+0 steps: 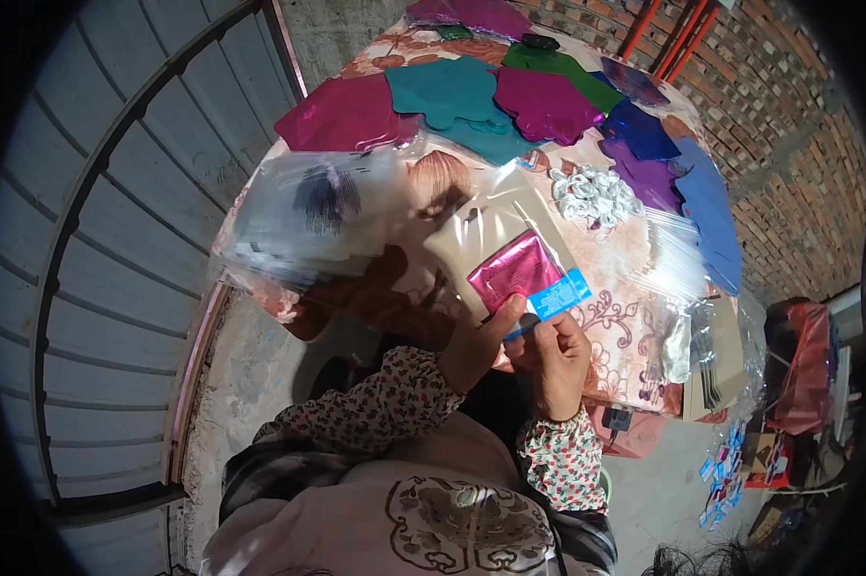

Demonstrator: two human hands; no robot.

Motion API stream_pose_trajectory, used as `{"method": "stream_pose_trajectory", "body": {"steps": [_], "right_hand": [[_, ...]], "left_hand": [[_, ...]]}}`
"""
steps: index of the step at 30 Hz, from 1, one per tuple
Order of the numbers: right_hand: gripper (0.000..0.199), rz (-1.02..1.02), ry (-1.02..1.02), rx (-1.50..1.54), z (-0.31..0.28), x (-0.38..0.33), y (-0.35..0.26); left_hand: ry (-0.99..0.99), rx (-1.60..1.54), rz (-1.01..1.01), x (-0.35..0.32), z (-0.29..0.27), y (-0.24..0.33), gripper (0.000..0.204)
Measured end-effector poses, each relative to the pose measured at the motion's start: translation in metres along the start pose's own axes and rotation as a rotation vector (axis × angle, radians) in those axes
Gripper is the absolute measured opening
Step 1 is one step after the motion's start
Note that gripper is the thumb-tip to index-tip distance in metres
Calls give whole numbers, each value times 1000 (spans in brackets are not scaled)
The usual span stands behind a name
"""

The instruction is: The recorder is folding and sorting colorful foil pouches at a workspace.

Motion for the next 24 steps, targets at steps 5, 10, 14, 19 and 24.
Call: {"method": "stream_pose_trajectory", "body": {"steps": [5, 10, 14, 19, 24], "right_hand": [[15, 1, 145, -83, -15, 1, -6], [16, -74, 221, -225, -44, -7, -22], [15, -29, 218, -319, -46, -15, -19], [16, -5, 178, -321, -47, -13, -11], [19, -40, 180, -367, -52, -10, -13]], "left_hand": [[-285, 288, 173, 5, 1, -11, 22], [40, -155, -76, 37, -43, -4, 21], [-520, 979, 868, 52, 7, 96, 23], [-422, 377, 66, 81, -17, 46, 24], [-373, 436, -35, 74, -21, 48, 22]]}}
Point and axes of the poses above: each hand's wrist, its own x-axis towards the middle knuckle, its own z-axis out of the palm, y = z × x, the point moved 9 cm from there along x, towards the middle knuckle, and after that the axes turned 13 degrees about z, right-handed, at the moved point
